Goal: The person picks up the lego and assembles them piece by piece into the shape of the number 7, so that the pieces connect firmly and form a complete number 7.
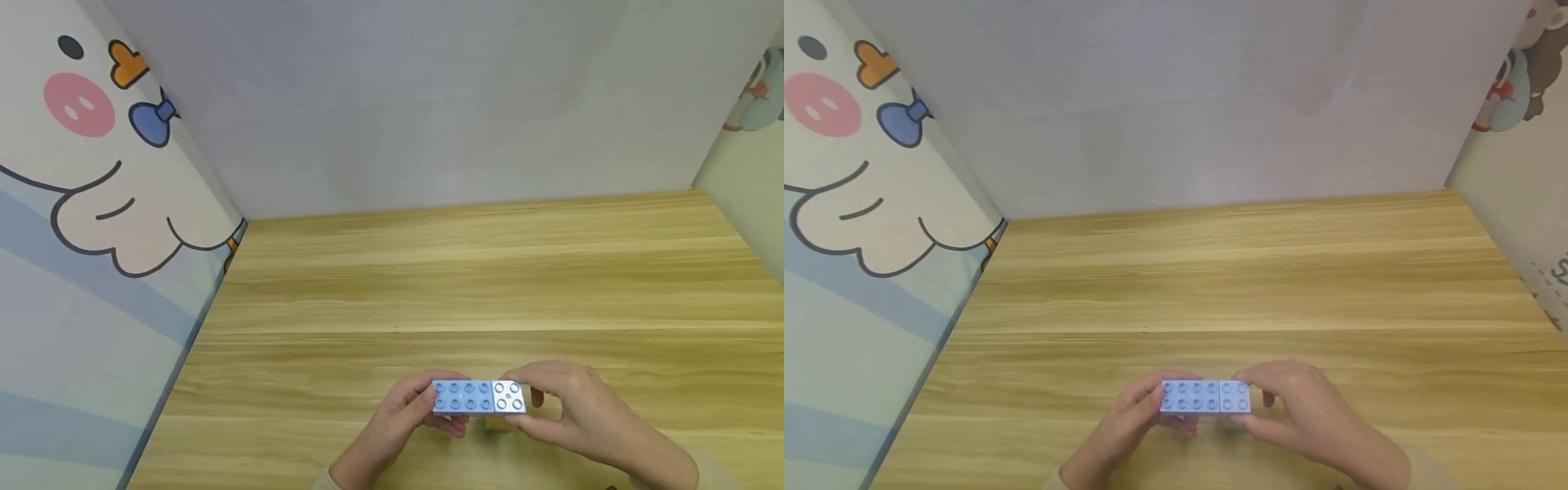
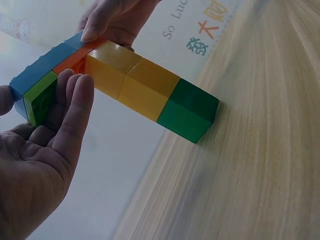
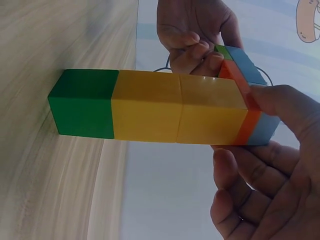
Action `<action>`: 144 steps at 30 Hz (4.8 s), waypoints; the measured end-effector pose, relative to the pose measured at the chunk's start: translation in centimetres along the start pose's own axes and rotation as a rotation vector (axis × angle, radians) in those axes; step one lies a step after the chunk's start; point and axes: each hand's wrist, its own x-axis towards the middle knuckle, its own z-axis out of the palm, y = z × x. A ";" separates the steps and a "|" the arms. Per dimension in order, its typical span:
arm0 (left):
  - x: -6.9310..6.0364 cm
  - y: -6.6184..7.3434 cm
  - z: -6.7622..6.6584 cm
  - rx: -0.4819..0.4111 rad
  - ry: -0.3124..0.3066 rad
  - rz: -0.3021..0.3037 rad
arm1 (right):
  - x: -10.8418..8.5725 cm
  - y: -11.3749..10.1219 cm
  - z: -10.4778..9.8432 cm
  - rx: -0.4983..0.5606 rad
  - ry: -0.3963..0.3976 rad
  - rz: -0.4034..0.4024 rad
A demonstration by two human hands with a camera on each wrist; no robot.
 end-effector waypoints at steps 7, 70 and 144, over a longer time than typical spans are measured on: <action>-0.3 0.1 -0.4 0.022 0.004 0.011 | -0.2 -0.4 0.0 0.028 -0.022 0.079; 2.3 0.2 -2.2 0.161 0.355 -0.161 | 0.2 2.8 0.9 0.214 -0.057 0.430; 7.0 -2.8 -4.8 0.532 0.488 -0.420 | 3.6 7.5 3.1 0.017 -0.128 0.666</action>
